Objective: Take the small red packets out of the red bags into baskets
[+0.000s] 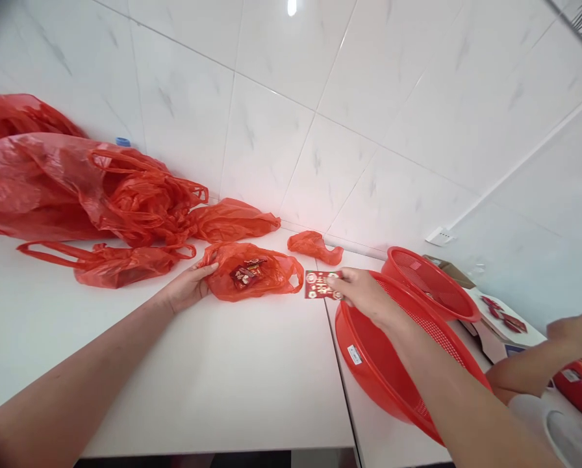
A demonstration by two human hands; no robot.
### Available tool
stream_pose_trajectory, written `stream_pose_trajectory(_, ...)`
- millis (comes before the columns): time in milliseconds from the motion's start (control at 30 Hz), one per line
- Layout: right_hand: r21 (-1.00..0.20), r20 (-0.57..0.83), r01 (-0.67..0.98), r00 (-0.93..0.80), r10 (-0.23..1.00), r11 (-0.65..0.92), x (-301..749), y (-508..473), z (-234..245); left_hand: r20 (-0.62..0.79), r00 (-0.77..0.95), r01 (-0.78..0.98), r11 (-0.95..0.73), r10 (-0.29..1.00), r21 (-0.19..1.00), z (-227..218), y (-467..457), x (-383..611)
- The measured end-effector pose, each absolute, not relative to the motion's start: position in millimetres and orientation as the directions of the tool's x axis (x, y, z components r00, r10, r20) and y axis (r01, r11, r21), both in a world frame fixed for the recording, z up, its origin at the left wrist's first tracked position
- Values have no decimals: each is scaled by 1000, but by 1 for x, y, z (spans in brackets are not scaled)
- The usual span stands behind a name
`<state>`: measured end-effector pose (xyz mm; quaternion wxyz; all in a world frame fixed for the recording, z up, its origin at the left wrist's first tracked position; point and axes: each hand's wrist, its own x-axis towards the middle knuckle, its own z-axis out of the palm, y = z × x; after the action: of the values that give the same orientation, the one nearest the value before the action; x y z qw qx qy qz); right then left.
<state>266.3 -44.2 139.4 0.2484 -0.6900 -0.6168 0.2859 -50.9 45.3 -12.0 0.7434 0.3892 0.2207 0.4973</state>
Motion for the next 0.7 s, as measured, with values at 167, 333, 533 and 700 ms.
stream_pose_trajectory(167,-767,-198,632,-69,978,-111,210,3,105,61,400,-580,201,914,789,-14,45,-51)
stream_pose_trajectory(333,-896,-205,422,-113,972,-140,181,25,96,97,443,-573,198,892,795,-9,41,-52)
stream_pose_trajectory(533,-714,-99,701,-106,989,4,222,-2,118,94,430,-590,201,898,782,-8,40,-53)
stream_pose_trajectory(700,-481,3,875,64,998,-54,299,-45,117,101,433,-604,206,896,770,-12,42,-52)
